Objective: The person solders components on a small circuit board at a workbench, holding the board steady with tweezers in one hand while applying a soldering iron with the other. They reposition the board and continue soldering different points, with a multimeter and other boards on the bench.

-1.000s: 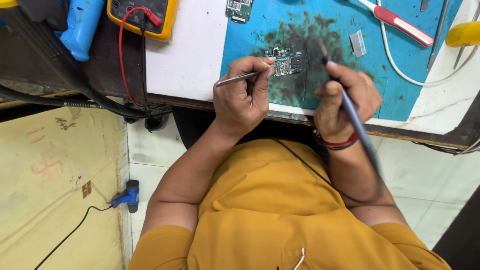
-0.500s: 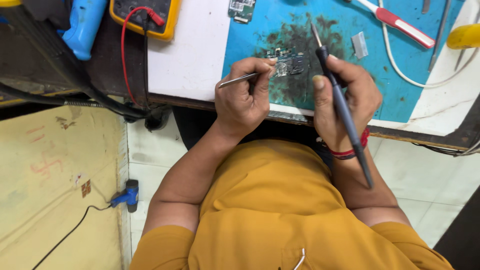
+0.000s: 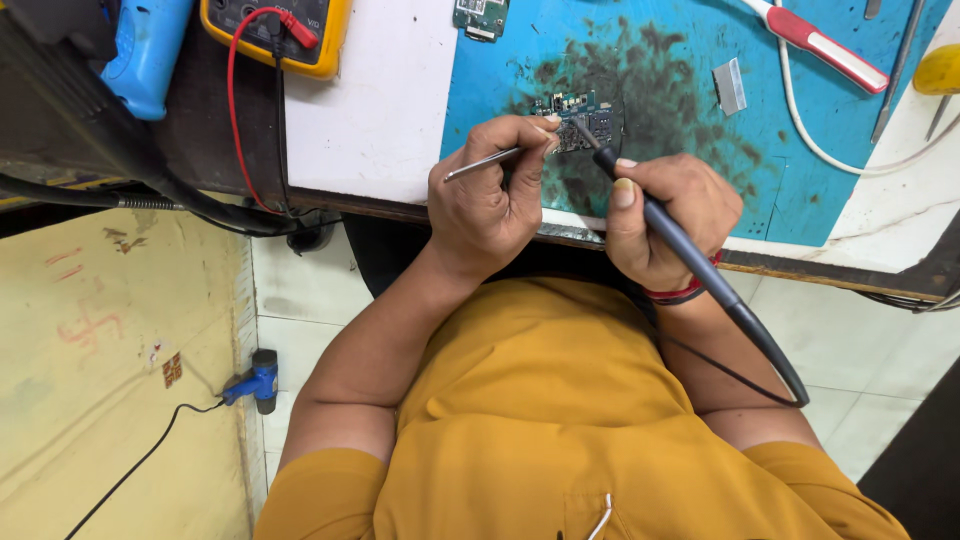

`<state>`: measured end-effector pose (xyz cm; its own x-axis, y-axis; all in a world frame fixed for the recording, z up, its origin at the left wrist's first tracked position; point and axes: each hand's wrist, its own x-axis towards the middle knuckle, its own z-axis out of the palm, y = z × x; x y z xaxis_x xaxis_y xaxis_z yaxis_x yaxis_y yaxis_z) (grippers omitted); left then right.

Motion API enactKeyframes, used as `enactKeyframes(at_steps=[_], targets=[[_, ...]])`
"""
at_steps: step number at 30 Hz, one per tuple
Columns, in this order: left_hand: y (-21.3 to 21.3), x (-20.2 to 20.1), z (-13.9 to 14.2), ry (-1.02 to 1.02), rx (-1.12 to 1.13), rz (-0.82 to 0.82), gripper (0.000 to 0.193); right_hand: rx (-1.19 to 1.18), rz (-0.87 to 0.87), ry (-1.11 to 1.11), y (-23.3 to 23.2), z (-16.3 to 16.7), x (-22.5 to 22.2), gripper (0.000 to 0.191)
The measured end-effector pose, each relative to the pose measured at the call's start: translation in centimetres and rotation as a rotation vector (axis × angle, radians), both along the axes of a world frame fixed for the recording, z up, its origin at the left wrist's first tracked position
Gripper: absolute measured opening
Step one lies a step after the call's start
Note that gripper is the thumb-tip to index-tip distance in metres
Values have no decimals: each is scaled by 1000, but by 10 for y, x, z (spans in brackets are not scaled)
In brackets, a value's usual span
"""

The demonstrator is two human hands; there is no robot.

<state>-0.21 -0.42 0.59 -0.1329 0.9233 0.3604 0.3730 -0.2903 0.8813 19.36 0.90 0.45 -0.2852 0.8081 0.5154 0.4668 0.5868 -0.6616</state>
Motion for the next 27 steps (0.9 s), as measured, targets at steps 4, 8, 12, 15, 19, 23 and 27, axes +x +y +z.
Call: enactKeyframes(at_steps=[4,8,12,15,19,23,27], targets=[[1,0,0,-3,-10,-6,14,-16,-15,-28,1,2,0,9],[1,0,0,-5,-3,-11,13,-20,3,-12,2,3,0,11],[2,-1,-2,24,7,-16,14,-13,-1,-11,0,3,0,11],[1,0,-2,-8,11,-19,15,-39,14,-15,1,4,1,10],[1,0,-1,16,5,-11,14,-22,2,-10,1,3,0,11],[1,0,-1,25,5,-4,14,-19,3,-9,1,2,0,11],[0,0,-1,36,10,-2,14,-13,-1,-6,1,1,0,10]])
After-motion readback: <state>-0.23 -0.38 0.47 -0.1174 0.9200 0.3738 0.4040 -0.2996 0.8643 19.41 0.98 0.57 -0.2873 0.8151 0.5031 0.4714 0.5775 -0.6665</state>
